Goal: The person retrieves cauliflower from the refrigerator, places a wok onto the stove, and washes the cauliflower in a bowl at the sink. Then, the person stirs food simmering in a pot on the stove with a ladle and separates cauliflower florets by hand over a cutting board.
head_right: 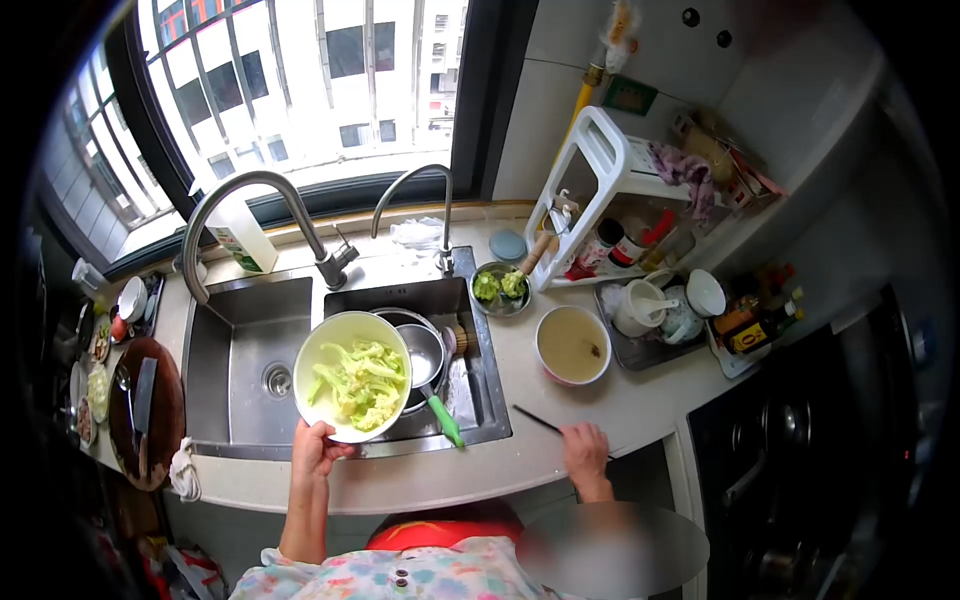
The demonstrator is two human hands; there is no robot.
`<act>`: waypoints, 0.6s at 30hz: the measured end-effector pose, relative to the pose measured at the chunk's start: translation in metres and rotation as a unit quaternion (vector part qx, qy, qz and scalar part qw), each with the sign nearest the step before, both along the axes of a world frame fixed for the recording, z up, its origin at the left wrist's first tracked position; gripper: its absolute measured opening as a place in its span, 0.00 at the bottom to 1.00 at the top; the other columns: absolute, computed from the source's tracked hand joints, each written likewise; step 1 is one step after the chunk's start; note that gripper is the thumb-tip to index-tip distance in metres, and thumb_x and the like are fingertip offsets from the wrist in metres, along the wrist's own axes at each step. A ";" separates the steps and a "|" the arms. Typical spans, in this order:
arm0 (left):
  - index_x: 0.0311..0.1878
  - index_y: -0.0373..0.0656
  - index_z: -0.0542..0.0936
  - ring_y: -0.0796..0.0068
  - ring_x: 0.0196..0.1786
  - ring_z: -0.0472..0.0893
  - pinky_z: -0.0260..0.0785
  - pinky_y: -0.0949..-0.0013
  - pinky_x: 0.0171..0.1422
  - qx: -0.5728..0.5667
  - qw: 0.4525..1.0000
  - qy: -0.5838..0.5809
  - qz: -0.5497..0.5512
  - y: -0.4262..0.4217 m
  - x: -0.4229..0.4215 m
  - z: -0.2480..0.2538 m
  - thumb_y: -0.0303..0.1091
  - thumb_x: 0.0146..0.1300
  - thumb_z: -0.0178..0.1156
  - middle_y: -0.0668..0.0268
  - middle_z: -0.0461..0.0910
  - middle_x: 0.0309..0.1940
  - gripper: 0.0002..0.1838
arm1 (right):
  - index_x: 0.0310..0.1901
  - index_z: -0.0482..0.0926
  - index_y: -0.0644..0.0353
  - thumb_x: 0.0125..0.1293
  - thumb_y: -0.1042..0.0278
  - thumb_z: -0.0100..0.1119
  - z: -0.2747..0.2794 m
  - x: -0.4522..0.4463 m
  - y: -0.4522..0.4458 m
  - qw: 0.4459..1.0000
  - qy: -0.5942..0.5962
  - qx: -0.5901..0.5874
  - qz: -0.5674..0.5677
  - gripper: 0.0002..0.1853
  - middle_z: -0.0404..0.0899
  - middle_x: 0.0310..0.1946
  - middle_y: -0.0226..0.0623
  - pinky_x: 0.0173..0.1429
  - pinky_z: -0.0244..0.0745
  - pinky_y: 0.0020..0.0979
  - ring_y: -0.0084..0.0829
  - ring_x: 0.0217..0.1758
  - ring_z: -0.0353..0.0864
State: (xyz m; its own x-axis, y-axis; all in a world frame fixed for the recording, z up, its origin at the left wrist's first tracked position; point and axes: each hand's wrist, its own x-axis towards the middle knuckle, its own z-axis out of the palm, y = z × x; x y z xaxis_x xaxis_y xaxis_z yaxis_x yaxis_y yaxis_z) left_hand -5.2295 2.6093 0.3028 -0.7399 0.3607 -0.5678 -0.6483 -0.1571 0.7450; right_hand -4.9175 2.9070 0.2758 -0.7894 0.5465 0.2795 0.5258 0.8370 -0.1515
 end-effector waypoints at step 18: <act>0.53 0.36 0.59 0.61 0.20 0.79 0.77 0.64 0.17 -0.066 0.997 -0.001 0.043 0.065 -0.033 0.007 0.17 0.45 0.44 0.48 0.74 0.36 0.27 | 0.61 0.59 0.69 0.59 0.71 0.49 -0.021 -0.360 0.043 0.965 0.183 -0.174 0.072 0.27 0.67 0.56 0.55 0.59 0.63 0.41 0.48 0.61 0.65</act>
